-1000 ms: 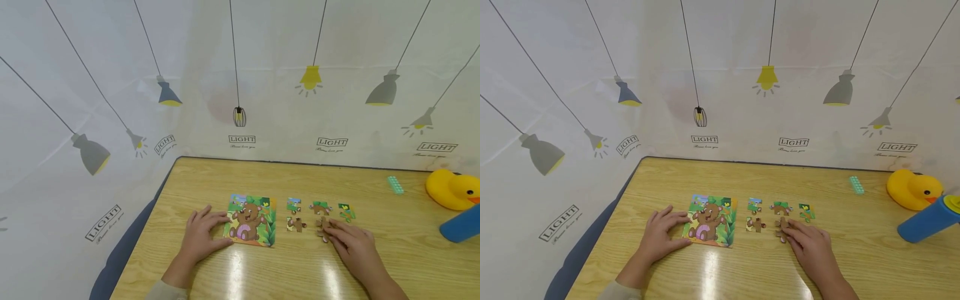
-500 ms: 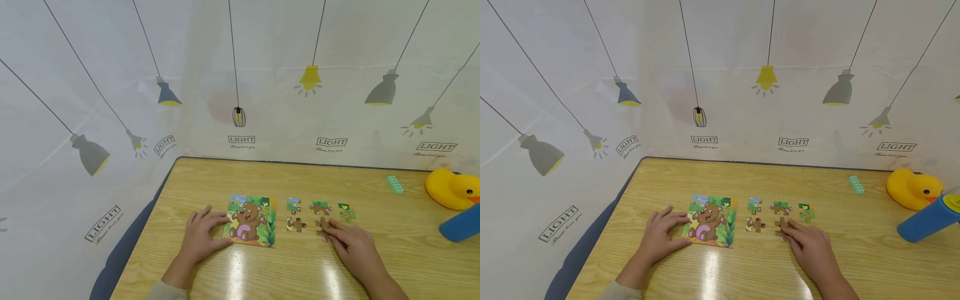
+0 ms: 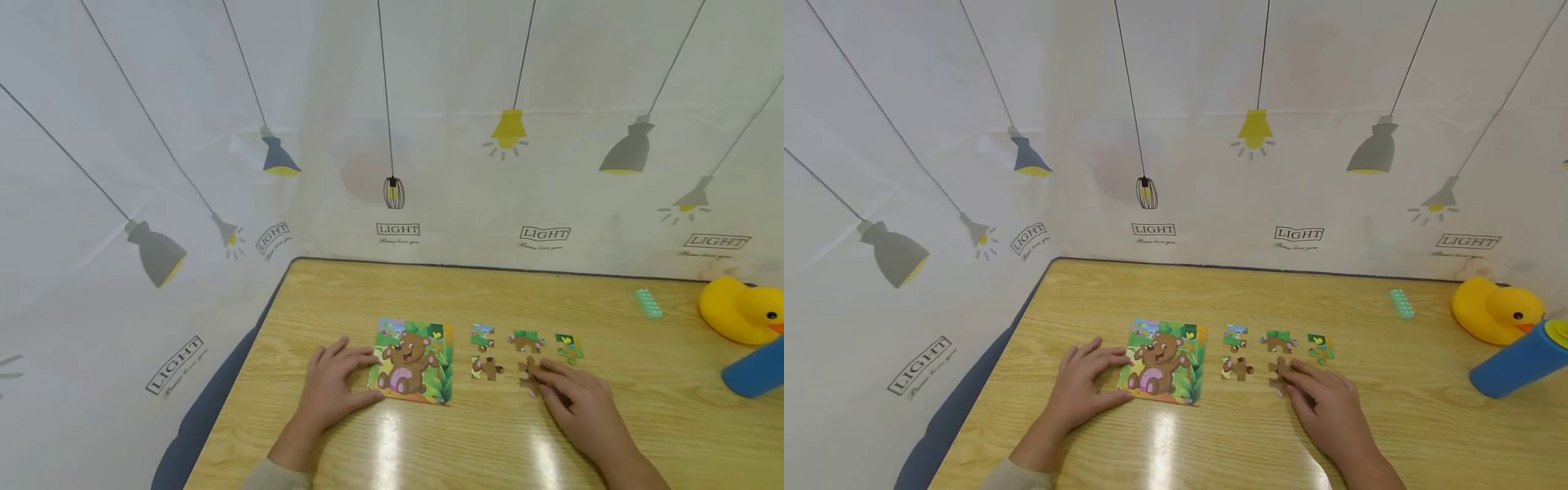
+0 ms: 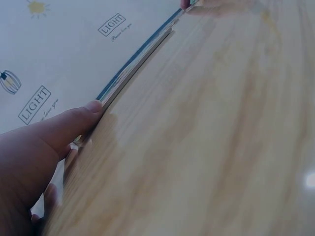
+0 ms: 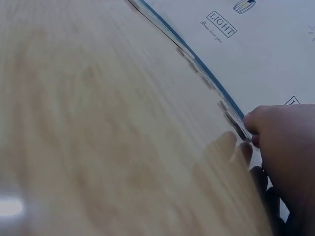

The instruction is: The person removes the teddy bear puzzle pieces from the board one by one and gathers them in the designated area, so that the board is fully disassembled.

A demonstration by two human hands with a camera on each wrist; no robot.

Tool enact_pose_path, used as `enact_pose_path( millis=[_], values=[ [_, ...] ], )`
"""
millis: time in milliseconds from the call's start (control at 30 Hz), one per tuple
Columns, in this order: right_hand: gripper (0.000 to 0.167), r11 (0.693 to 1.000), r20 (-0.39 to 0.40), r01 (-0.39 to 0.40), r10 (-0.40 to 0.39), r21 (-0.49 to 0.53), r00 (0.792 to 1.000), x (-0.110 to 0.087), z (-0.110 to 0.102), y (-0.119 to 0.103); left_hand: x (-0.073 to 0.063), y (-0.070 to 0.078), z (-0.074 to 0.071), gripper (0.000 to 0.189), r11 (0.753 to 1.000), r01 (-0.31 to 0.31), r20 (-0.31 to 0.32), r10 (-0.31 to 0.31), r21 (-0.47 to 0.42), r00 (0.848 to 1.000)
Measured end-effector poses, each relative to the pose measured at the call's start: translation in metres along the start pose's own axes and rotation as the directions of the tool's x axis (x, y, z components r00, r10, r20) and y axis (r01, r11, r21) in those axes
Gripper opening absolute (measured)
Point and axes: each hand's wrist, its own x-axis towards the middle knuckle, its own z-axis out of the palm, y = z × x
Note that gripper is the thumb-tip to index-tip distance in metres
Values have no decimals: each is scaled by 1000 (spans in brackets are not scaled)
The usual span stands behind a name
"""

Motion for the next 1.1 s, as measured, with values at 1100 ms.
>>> enact_pose_path(
  millis=[1100],
  values=[
    [44, 994, 142, 110, -108, -3, 984, 61, 86, -86, 1, 7, -5, 60, 1000, 22, 23, -22, -1, 999]
  ],
)
